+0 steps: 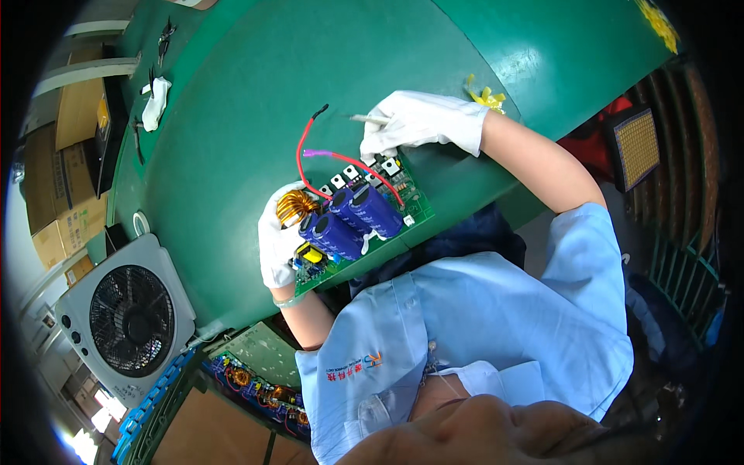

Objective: The person picks up green circuit boards from a rack, wipes them with a white cloth, and places them back. They handle the boards one at a time, turning them over to clean both sides before returning them to the rack.

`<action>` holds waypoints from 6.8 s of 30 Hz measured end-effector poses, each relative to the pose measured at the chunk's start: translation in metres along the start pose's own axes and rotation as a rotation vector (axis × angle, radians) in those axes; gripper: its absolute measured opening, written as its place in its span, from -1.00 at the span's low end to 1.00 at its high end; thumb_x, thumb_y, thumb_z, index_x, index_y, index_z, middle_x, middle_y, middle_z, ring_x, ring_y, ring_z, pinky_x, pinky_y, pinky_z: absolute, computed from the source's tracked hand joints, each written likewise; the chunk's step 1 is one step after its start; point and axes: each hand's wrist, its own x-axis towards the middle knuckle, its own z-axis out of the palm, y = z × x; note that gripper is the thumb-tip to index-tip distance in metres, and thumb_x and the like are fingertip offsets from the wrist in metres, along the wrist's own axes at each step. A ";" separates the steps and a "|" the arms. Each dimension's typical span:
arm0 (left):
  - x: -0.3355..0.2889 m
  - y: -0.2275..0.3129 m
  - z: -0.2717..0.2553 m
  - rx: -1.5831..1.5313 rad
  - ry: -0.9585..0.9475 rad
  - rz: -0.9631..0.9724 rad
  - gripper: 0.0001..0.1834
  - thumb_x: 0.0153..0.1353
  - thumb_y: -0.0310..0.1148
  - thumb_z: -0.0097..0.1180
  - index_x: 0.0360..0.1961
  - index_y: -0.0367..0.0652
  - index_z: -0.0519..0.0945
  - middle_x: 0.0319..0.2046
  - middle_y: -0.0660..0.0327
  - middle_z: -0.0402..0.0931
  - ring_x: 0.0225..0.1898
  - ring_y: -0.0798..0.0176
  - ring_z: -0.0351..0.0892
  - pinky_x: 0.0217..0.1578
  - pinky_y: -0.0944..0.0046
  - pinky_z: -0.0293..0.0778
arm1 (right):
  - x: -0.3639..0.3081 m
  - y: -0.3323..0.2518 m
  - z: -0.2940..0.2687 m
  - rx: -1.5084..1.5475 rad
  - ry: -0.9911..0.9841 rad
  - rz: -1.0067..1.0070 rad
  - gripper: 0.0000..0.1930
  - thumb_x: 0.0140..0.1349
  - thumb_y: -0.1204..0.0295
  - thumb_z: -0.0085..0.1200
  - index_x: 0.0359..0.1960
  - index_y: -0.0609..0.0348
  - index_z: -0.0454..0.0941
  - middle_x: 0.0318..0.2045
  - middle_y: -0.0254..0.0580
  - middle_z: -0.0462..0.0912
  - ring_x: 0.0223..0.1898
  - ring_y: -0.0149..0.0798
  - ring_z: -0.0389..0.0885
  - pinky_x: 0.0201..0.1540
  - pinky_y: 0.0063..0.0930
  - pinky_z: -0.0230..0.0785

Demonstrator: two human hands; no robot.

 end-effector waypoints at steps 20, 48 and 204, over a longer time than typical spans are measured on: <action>-0.002 -0.007 -0.004 -0.026 -0.042 0.061 -0.18 -0.12 -0.42 0.58 0.21 -0.31 0.46 -0.03 0.17 0.58 -0.05 0.32 0.59 0.02 0.29 0.53 | -0.037 0.014 0.038 0.166 0.332 -0.239 -0.76 0.41 0.37 0.12 0.00 0.23 0.64 -0.11 -0.18 0.73 -0.06 -0.39 0.66 0.06 -0.46 0.49; -0.025 -0.024 0.014 0.064 0.481 0.241 -0.32 -0.10 -0.48 0.51 0.10 -0.26 0.48 -0.15 0.19 0.61 -0.18 0.36 0.60 -0.12 0.35 0.58 | -0.072 0.035 0.052 0.083 0.668 -0.233 -0.76 0.30 0.57 0.20 -0.01 0.33 0.64 -0.15 -0.18 0.73 -0.13 -0.43 0.66 -0.03 -0.56 0.47; 0.035 0.001 -0.039 -0.109 -0.233 0.451 -0.29 0.19 -0.36 0.02 0.39 -0.40 0.29 0.34 -0.14 0.34 0.44 -0.03 0.22 0.46 0.03 -0.01 | -0.041 -0.045 0.033 -0.396 0.135 -0.432 -0.17 -0.31 0.11 0.61 0.03 0.30 0.56 -0.19 -0.10 0.72 -0.25 -0.26 0.70 -0.09 -0.45 0.50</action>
